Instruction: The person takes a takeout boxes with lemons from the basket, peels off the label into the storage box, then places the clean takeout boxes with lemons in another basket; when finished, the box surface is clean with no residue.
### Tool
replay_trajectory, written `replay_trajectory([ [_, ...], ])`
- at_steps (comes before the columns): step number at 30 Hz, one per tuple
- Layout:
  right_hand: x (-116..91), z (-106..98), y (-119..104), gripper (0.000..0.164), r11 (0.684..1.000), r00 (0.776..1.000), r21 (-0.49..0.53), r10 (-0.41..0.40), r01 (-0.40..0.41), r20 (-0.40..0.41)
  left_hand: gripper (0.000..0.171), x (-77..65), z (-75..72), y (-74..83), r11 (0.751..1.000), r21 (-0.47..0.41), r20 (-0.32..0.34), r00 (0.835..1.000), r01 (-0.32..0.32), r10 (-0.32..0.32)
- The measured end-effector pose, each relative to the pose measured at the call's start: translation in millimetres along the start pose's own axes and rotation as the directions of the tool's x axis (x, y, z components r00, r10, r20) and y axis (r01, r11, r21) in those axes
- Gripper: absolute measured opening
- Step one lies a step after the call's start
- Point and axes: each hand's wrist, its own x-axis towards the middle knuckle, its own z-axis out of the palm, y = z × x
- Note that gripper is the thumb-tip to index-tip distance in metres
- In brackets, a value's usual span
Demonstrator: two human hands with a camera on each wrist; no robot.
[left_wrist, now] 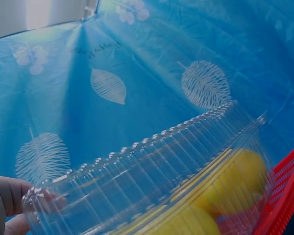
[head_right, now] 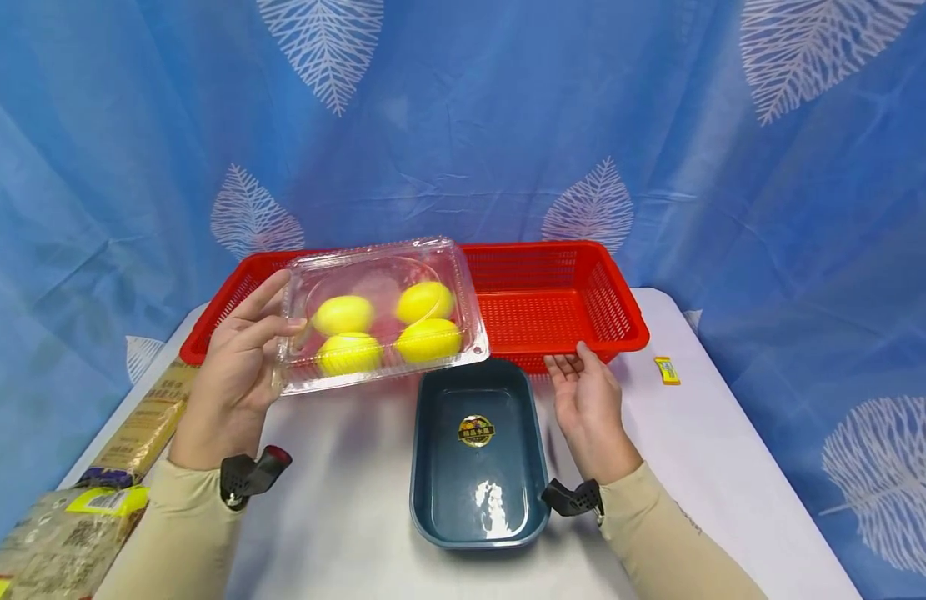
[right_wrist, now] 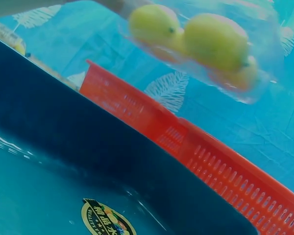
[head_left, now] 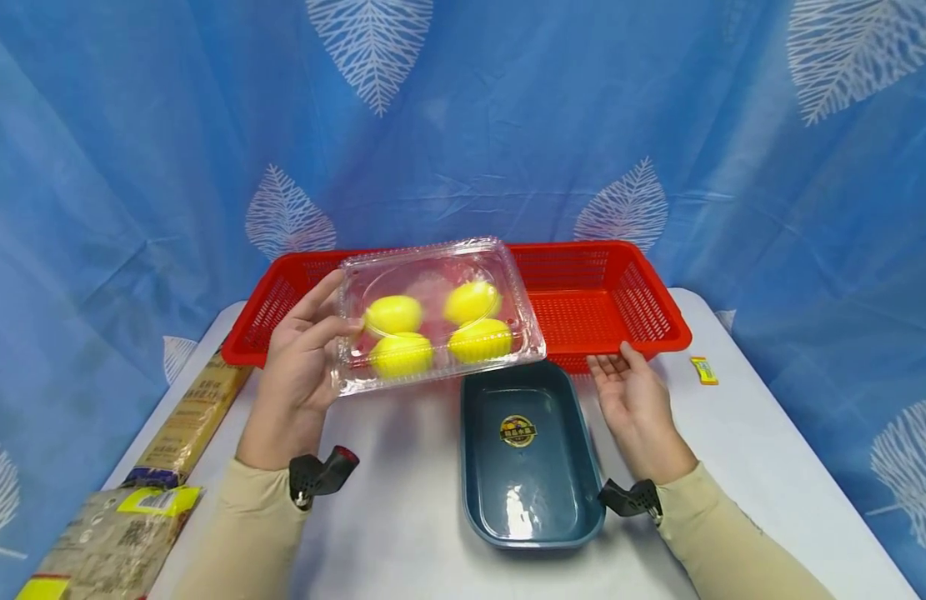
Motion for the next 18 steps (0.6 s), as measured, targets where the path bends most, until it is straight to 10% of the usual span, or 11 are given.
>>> replay_trajectory([
  [18, -0.8, -2.0, 2.0, 0.067, 1.0, 0.999, -0.018, -0.017, 0.018, 0.051, 0.057, 50.5, 85.9, -58.4, 0.997, 0.071, -0.01, 0.999, -0.031, 0.032],
])
